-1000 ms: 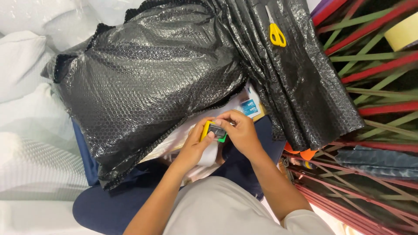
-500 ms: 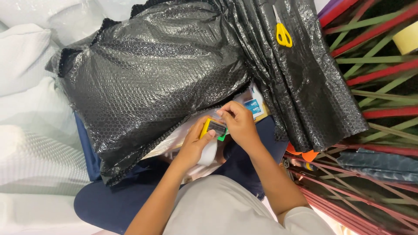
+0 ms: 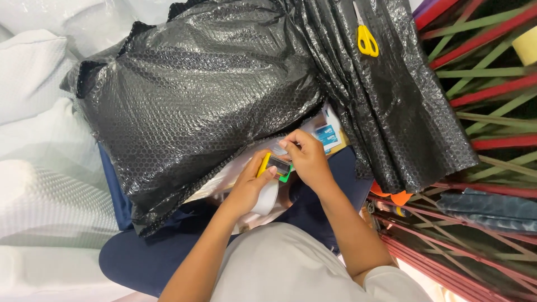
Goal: Wrapping a pillow in black bubble wrap, securing it with tape, and cleaning a foam pillow with a lint roller.
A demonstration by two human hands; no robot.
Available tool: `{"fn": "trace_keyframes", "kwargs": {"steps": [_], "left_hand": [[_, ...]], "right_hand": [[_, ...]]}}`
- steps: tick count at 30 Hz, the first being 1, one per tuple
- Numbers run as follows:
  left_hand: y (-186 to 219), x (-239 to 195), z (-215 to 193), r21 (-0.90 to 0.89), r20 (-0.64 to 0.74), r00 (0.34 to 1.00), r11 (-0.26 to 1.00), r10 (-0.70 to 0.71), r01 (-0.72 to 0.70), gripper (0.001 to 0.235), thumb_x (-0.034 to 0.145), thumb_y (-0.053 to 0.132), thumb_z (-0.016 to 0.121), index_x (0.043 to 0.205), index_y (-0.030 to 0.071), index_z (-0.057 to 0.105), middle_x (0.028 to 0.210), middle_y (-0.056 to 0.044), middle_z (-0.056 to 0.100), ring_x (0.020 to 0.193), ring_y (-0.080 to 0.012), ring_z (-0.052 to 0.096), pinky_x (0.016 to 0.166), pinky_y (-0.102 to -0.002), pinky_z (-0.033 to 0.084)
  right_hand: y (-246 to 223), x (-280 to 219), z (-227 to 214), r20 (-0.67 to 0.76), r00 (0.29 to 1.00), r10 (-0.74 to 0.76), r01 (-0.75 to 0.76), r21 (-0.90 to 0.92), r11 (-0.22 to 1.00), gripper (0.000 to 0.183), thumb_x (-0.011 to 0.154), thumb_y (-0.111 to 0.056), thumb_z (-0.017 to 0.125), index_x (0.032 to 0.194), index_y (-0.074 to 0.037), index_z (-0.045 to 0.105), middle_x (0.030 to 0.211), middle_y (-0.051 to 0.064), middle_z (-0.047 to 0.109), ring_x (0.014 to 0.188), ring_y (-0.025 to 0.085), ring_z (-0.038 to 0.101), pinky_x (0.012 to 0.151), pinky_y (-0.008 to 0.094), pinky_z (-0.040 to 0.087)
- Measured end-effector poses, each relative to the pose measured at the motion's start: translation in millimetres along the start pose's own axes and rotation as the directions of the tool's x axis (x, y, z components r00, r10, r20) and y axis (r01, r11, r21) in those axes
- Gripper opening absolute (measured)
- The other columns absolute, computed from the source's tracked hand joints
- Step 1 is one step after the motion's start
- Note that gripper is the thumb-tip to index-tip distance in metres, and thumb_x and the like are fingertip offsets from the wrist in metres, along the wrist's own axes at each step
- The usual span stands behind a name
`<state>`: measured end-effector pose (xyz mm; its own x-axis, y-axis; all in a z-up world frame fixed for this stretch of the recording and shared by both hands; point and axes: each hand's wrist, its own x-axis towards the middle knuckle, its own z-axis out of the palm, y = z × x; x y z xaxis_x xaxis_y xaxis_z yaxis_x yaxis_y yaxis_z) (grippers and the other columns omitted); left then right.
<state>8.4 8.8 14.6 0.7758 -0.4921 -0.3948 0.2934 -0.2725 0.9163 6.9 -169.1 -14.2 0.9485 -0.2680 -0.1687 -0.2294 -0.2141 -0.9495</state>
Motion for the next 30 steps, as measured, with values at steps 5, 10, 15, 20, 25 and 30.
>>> {"fn": "trace_keyframes", "kwargs": {"steps": [5,10,15,20,25,30], "left_hand": [[8.2,-1.1,-1.3,0.022,0.012,1.0,0.999,-0.027,0.027,0.044,0.103,0.033,0.051,0.145,0.02,0.047,0.127,-0.022,0.057,0.127,-0.0413,0.055,0.105,-0.05,0.044],[14.6,-8.5,-6.4,0.059,-0.001,0.999,0.997,-0.049,0.049,0.043,0.101,0.035,0.053,0.143,0.023,0.049,0.124,-0.021,0.058,0.124,-0.0416,0.056,0.106,-0.05,0.042],[11.3,-6.5,-5.8,0.037,-0.016,1.0,0.999,0.0,0.0,0.038,0.099,0.028,0.058,0.137,0.021,0.054,0.116,-0.02,0.061,0.117,-0.041,0.061,0.1,-0.049,0.045],[-3.1,5.7,-9.0,-0.054,0.028,0.976,0.975,0.217,-0.216,0.044,0.093,0.012,0.063,0.133,0.013,0.046,0.119,-0.019,0.06,0.105,-0.0348,0.062,0.093,-0.046,0.049],[8.6,6.5,-18.9,-0.033,0.214,0.94,0.964,0.264,-0.263,0.056,0.092,0.003,0.064,0.136,0.016,0.032,0.145,-0.016,0.04,0.101,-0.0413,0.067,0.088,-0.048,0.059],[34.0,5.9,-24.9,0.25,0.347,0.922,0.931,0.172,-0.267,0.066,0.086,0.016,0.076,0.141,0.023,0.04,0.137,-0.017,0.053,0.1,-0.0511,0.069,0.082,-0.056,0.061]], "right_hand": [[2.2,2.3,0.5,-0.006,1.0,0.028,-0.027,0.031,0.999,0.009,0.096,-0.004,0.068,0.091,0.004,0.069,0.08,0.014,0.057,0.073,0.024,0.073,0.064,0.036,0.068],[-3.1,12.0,3.6,-0.007,0.981,0.196,-0.19,0.195,0.962,0.013,0.103,-0.009,0.056,0.1,0.001,0.064,0.082,0.009,0.054,0.057,0.028,0.073,0.058,0.035,0.068],[-19.7,10.9,-0.2,0.001,0.975,0.223,-0.217,0.227,0.949,0.013,0.102,-0.01,0.057,0.101,0.001,0.064,0.087,0.007,0.054,0.055,0.028,0.073,0.051,0.033,0.067],[-19.9,16.6,-10.0,0.072,0.967,0.243,-0.253,0.253,0.934,0.014,0.099,-0.012,0.062,0.101,0.001,0.067,0.088,0.007,0.054,0.055,0.029,0.073,0.048,0.034,0.066],[-21.8,22.8,-20.2,0.246,0.931,0.268,-0.331,0.27,0.904,0.014,0.096,-0.011,0.065,0.101,0.002,0.066,0.083,0.008,0.053,0.053,0.034,0.072,0.043,0.038,0.064],[-2.4,38.9,-27.5,0.507,0.818,0.271,-0.449,0.269,0.852,0.017,0.094,-0.012,0.065,0.105,-0.001,0.06,0.074,0.013,0.064,0.059,0.036,0.074,0.047,0.04,0.063]]}}
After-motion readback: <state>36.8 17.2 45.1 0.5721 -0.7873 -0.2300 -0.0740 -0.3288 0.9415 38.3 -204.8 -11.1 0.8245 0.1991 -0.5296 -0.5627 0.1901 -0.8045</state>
